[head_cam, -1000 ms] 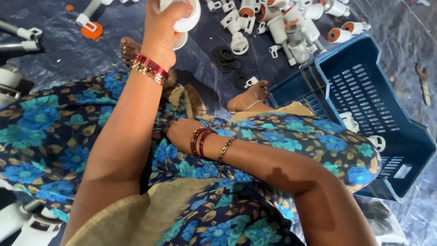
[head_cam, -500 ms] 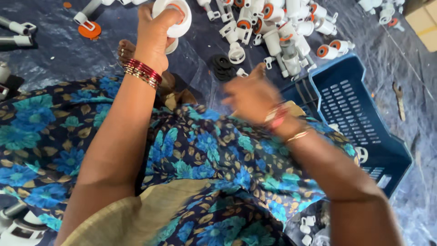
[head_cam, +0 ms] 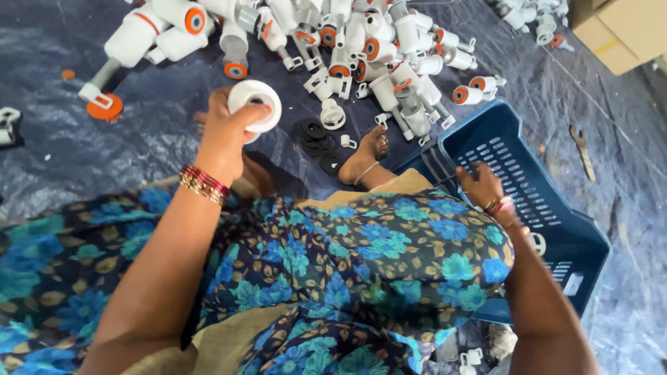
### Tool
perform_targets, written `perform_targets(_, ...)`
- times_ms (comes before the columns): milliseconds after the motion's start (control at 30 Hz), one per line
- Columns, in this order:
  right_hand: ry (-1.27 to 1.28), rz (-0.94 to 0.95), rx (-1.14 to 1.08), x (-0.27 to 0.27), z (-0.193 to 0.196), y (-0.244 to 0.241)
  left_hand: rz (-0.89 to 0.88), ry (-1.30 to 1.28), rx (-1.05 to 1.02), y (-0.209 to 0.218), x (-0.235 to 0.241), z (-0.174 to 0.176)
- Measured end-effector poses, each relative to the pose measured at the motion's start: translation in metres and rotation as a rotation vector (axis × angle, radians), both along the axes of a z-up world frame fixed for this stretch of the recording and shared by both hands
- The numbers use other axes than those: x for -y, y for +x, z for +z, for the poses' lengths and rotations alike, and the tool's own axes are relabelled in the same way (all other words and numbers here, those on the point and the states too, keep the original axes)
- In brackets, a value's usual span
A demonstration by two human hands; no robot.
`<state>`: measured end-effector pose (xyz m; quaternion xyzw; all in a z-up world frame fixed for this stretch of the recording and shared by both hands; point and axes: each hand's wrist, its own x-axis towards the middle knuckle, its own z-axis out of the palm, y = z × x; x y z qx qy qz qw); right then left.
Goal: The person sits on a tarp and assembles white plastic components by hand. They pick up a cylindrical body, insert a black rubber ring, and attach a white cap, repeating the process with multiple units.
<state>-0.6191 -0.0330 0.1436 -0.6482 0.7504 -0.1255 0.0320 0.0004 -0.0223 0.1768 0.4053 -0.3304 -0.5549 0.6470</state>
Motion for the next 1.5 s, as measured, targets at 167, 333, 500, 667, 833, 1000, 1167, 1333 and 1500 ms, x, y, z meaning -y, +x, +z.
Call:
perform_targets(167,0.039,-0.24,-0.305,-0.031,-0.053,0.021,-0.166,-0.049,-0.122,-0.017,0.007,0.005)
perform_targets(333,0.101,-0.222,-0.326,-0.073,-0.032,-0.011,-0.222,-0.036,-0.225,-0.034,0.017,-0.008)
perform_targets(500,-0.053,-0.216,-0.373,-0.133,-0.02,-0.044,-0.248,0.078,-0.2,-0.028,0.029,-0.021)
perform_targets(667,0.101,-0.321,-0.323,-0.121,-0.002,-0.051,-0.191,0.033,-0.21,-0.019,0.041,-0.016)
perform_targets(833,0.094,-0.353,-0.337,-0.102,-0.006,-0.057,-0.156,0.063,-0.21,-0.011,0.035,-0.02)
perform_targets(1000,0.057,-0.437,-0.317,-0.085,-0.012,-0.067,-0.126,0.066,-0.184,-0.007,0.034,-0.024)
perform_targets(1167,-0.01,-0.445,-0.381,-0.089,-0.02,-0.069,-0.144,0.048,-0.197,-0.008,0.032,-0.032)
perform_targets(1333,-0.04,-0.459,-0.391,-0.09,-0.025,-0.066,-0.157,0.074,-0.205,-0.001,0.031,-0.039)
perform_targets(1500,-0.068,-0.478,-0.434,-0.092,-0.026,-0.059,-0.15,0.071,-0.213,0.002,0.034,-0.046)
